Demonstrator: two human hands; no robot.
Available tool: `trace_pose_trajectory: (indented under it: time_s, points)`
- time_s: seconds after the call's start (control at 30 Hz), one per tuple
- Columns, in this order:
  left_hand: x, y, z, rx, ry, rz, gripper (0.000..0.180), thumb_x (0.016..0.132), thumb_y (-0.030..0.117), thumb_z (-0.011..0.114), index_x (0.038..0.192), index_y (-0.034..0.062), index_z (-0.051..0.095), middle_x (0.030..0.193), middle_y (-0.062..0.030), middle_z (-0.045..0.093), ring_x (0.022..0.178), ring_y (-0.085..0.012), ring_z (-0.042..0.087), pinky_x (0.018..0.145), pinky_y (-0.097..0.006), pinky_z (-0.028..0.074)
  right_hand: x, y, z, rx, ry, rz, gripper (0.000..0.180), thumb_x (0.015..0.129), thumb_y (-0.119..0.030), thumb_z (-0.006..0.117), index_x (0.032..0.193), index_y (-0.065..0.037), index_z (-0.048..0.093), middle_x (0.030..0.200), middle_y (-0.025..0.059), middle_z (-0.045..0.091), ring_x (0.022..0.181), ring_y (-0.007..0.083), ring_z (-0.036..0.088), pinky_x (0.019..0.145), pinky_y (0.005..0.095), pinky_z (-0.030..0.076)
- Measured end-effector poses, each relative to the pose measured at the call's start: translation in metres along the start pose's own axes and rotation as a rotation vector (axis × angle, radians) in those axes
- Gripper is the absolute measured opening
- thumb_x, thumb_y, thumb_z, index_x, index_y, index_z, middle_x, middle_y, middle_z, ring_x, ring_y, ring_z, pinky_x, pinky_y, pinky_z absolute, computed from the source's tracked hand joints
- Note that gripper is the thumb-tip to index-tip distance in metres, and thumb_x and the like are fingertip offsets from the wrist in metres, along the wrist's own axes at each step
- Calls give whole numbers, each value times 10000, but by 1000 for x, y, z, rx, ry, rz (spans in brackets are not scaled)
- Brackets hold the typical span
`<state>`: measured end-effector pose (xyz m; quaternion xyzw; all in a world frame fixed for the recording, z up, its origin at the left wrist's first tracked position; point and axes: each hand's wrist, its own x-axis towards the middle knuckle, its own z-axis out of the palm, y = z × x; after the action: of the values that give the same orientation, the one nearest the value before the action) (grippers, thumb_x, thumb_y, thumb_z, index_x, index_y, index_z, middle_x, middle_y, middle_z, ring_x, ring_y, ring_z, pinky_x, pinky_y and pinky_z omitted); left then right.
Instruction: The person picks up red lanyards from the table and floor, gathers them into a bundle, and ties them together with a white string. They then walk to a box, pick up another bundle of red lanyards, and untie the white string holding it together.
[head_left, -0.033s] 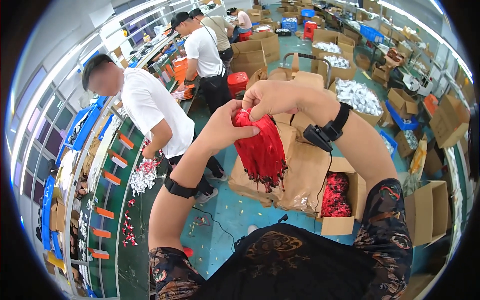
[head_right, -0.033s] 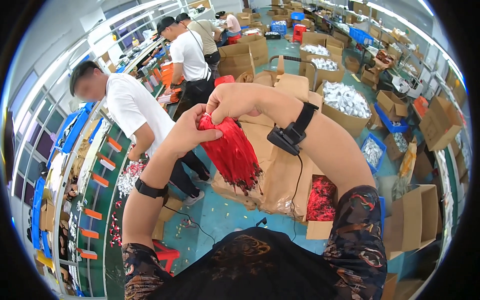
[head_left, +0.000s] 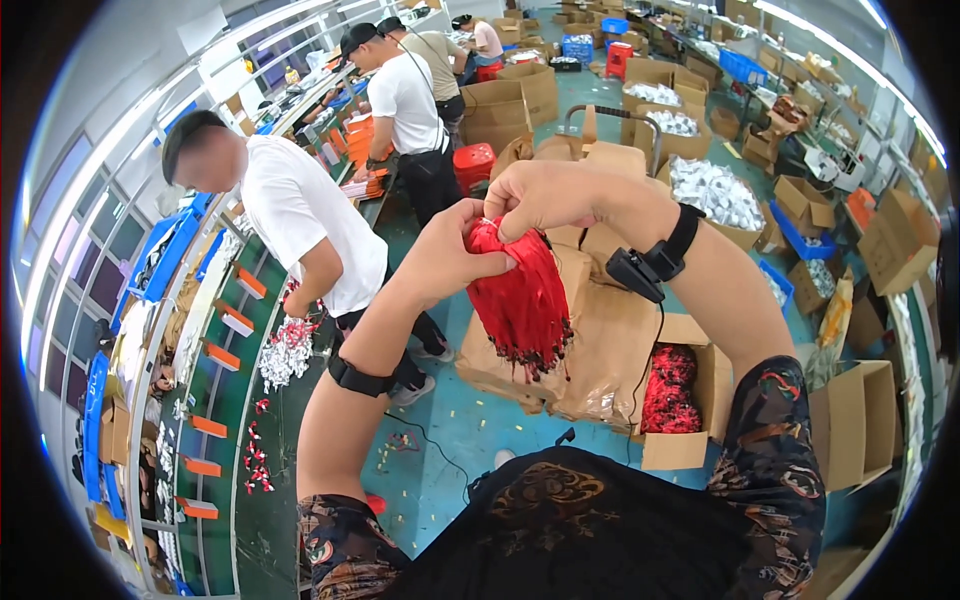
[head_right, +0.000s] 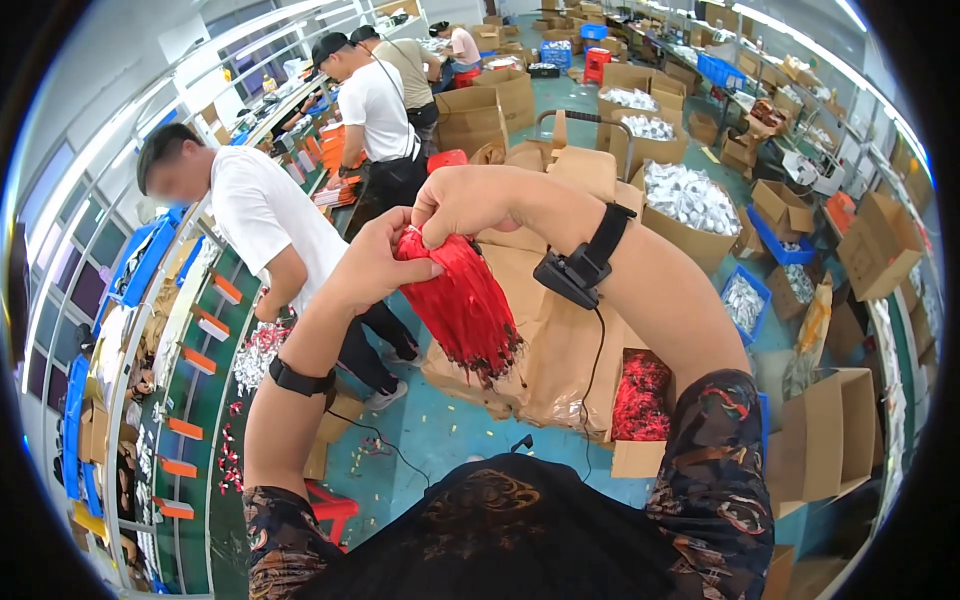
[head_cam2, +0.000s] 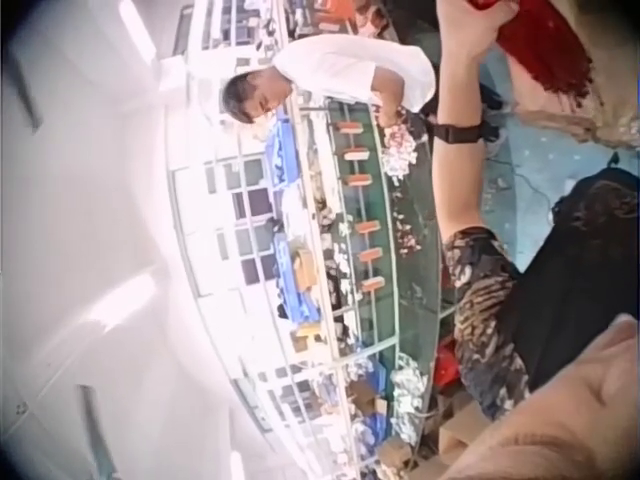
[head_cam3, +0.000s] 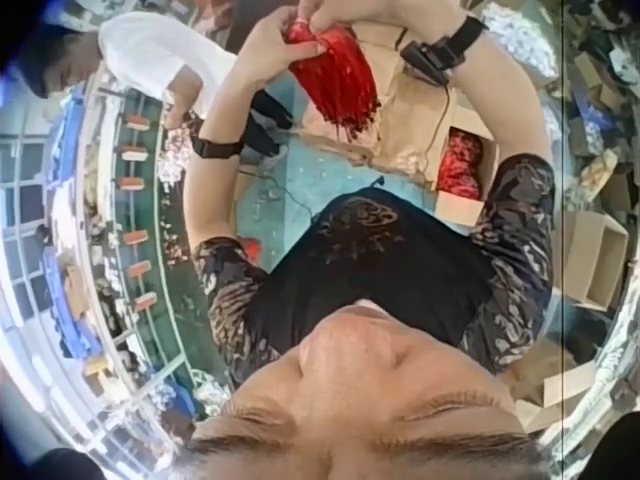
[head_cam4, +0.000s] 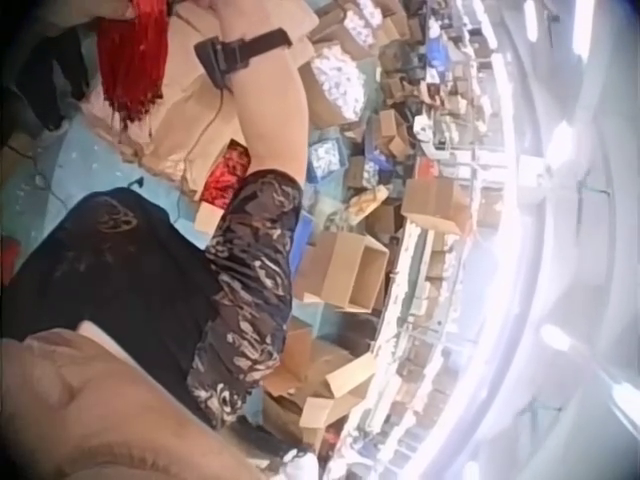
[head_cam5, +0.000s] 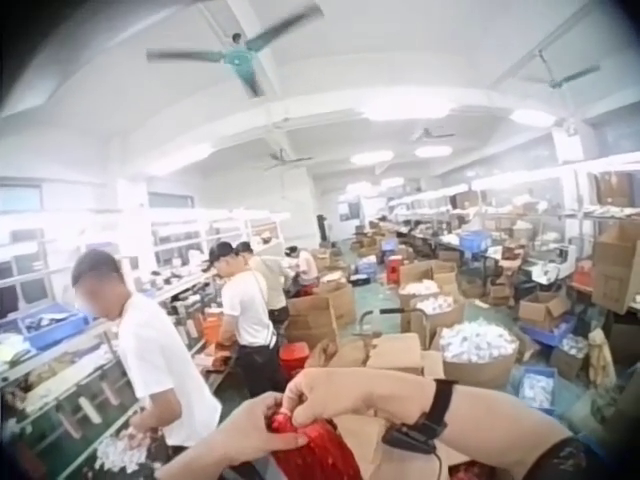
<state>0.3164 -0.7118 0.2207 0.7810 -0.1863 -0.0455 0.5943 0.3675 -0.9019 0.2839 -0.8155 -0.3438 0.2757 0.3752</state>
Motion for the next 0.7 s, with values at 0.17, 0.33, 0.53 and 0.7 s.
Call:
trace_pose_trajectory:
  time_s: [0.17, 0.33, 0.53, 0.7]
  points:
    - [3, 17, -2, 207, -70, -64, 449, 726, 29, 752, 1136, -15, 577, 945, -27, 655, 844, -82, 617, 762, -241, 498, 13, 27, -7, 58, -28, -78, 191, 752, -49, 687, 928, -28, 616, 782, -17, 586, 703, 57, 521, 588, 224, 385]
    - [5, 25, -6, 304, -129, -79, 415, 725, 51, 742, 1109, -16, 598, 933, -27, 654, 824, -84, 611, 746, -240, 493, 16, 33, -8, 153, -83, -100, 232, 748, -47, 684, 959, -31, 588, 842, -7, 579, 756, 69, 519, 637, 231, 395]
    - [12, 37, -5, 236, -80, -106, 437, 682, 54, 743, 1079, -51, 594, 878, -53, 654, 757, -109, 614, 690, -257, 492, 23, 49, -8, 365, -143, -185, 325, 748, -83, 703, 1032, -27, 555, 949, 17, 572, 845, 84, 528, 714, 255, 420]
    - [9, 46, -6, 194, -65, -156, 462, 679, 16, 737, 1100, -67, 567, 898, -61, 653, 780, -99, 623, 712, -244, 497, 13, 40, 7, 270, -53, -330, 430, 686, -32, 714, 1072, -2, 528, 956, 21, 568, 886, 96, 548, 747, 239, 445]
